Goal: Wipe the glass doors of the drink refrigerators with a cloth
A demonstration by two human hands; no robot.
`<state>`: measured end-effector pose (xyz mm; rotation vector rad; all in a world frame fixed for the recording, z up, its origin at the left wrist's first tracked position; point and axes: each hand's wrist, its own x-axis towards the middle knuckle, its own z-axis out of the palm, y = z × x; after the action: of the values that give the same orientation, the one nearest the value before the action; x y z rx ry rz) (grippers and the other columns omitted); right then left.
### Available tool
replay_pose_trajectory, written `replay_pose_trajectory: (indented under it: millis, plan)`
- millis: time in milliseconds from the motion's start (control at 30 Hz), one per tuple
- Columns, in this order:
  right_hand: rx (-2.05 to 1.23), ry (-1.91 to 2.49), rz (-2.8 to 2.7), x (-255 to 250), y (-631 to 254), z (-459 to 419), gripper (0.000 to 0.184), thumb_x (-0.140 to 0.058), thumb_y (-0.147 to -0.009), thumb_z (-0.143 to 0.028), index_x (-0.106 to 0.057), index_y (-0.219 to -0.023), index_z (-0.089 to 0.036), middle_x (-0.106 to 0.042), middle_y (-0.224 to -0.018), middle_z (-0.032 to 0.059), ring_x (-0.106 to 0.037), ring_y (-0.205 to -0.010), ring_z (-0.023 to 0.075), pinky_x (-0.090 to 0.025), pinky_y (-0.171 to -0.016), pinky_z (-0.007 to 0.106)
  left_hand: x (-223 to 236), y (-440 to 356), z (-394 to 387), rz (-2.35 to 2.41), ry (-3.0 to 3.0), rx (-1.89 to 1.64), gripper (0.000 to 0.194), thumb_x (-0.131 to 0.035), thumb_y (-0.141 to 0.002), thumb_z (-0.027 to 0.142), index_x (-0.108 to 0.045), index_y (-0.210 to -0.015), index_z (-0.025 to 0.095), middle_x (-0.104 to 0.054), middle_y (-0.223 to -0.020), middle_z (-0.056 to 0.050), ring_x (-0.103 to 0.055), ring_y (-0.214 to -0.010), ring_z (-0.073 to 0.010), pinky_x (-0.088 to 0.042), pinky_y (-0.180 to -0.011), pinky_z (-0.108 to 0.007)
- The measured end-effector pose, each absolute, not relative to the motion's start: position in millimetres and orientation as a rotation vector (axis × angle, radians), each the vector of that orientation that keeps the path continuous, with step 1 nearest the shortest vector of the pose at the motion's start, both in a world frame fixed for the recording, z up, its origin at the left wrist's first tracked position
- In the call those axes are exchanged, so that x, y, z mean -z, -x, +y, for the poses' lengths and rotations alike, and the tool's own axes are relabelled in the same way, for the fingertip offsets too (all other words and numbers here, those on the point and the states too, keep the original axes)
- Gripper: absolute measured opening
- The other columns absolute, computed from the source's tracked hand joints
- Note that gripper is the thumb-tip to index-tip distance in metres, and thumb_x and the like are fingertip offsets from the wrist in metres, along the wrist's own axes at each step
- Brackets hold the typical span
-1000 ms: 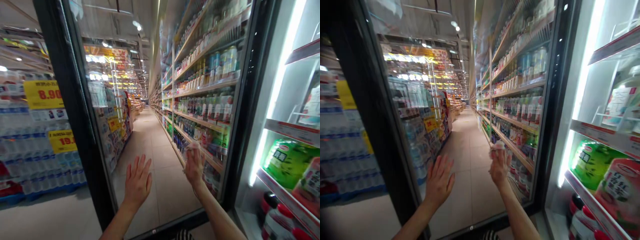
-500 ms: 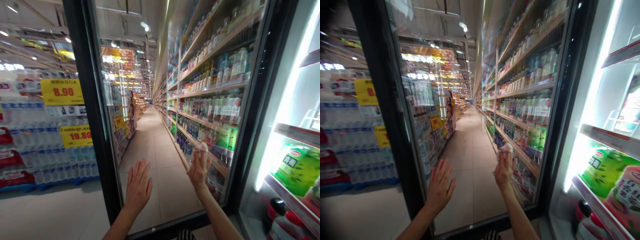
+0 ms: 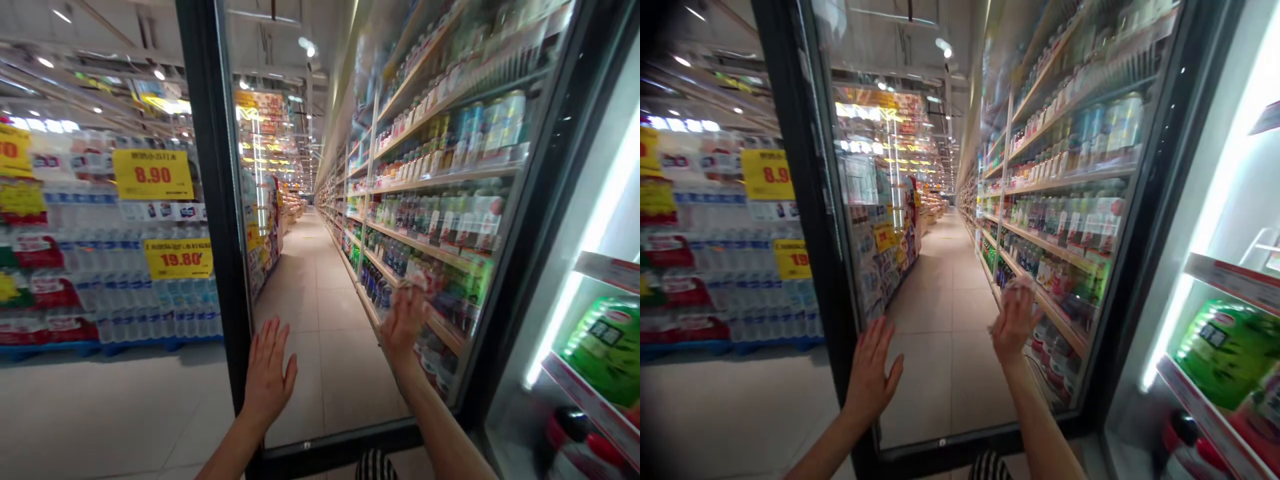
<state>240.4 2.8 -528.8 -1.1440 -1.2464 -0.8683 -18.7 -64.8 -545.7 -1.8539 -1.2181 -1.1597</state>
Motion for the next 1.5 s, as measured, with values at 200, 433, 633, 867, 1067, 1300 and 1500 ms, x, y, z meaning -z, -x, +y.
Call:
replay_pose_trajectory:
  millis: [200,433,633,867,1067,1300,1500]
  plan:
    - [0.885,1.071,-1.479,547.2,-216.3,-8.9,0.059,-0.037,-0.082,-0.013,-0.024,-0.139,-0.024,-0.036,-0.141,0.0114,-0.026,-0.133,0.0254,-0.022,-0.106,0.054,550.4,24.6,-64.4,-1.218,1.833,1.141,0.066,-0.048,-0.079,0.017,-0.019,-0.139,0.019,-0.026,-0.144,-0.013,-0.024,-0.133,-0.0248,-0.029,-0.104,-0.046]
    - [0.798,1.237,-1.239,552.8,-268.2,3.0,0.055,-0.039,-0.084,-0.018,-0.028,-0.138,-0.021,-0.031,-0.142,0.0154,-0.027,-0.132,0.0296,-0.020,-0.103,0.059,551.9,28.7,-65.0,-1.204,1.869,1.112,0.066,-0.048,-0.079,0.016,-0.020,-0.139,0.019,-0.029,-0.143,-0.012,-0.025,-0.133,-0.0240,-0.029,-0.104,-0.044]
    - [0.732,1.226,-1.203,546.3,-259.4,1.5,0.054,-0.036,-0.085,-0.020,-0.025,-0.139,-0.020,-0.024,-0.145,0.0155,-0.024,-0.133,0.0290,-0.023,-0.103,0.056,556.1,20.7,-62.0,-1.234,1.822,1.144,0.068,-0.049,-0.079,0.015,-0.019,-0.139,0.021,-0.022,-0.146,-0.011,-0.020,-0.134,-0.0250,-0.024,-0.106,-0.047]
    - [0.780,1.238,-1.253,550.6,-269.7,3.6,0.052,-0.037,-0.084,-0.020,-0.032,-0.136,-0.019,-0.031,-0.143,0.0146,-0.027,-0.132,0.0285,-0.020,-0.104,0.055,559.1,23.2,-58.4,-1.226,1.825,1.115,0.068,-0.049,-0.079,0.015,-0.018,-0.139,0.021,-0.023,-0.145,-0.011,-0.021,-0.134,-0.0247,-0.025,-0.106,-0.047]
    - [0.661,1.332,-1.082,553.1,-289.3,3.0,0.051,-0.034,-0.086,-0.024,-0.032,-0.136,-0.014,-0.024,-0.145,0.0183,-0.025,-0.132,0.0304,-0.024,-0.102,0.056,560.0,16.4,-58.2,-1.258,1.792,1.144,0.068,-0.050,-0.079,0.016,-0.018,-0.139,0.022,-0.023,-0.146,-0.011,-0.020,-0.134,-0.0256,-0.023,-0.106,-0.048]
    - [0.740,1.344,-1.152,579.4,-312.5,4.3,0.048,-0.038,-0.084,-0.022,-0.038,-0.133,-0.017,-0.032,-0.141,0.0169,-0.030,-0.130,0.0305,-0.025,-0.102,0.057,556.9,17.2,-62.3,-1.250,1.813,1.156,0.069,-0.051,-0.079,0.015,-0.017,-0.140,0.021,-0.023,-0.145,-0.011,-0.020,-0.134,-0.0262,-0.024,-0.105,-0.048]
    - [0.743,1.292,-1.107,565.4,-301.9,4.7,0.052,-0.035,-0.085,-0.020,-0.029,-0.137,-0.017,-0.024,-0.145,0.0171,-0.023,-0.133,0.0311,-0.027,-0.102,0.057,538.6,-19.7,-70.0,-1.121,1.875,1.208,0.070,-0.051,-0.078,0.013,-0.017,-0.140,0.021,-0.023,-0.145,-0.012,-0.022,-0.134,-0.0259,-0.020,-0.107,-0.050]
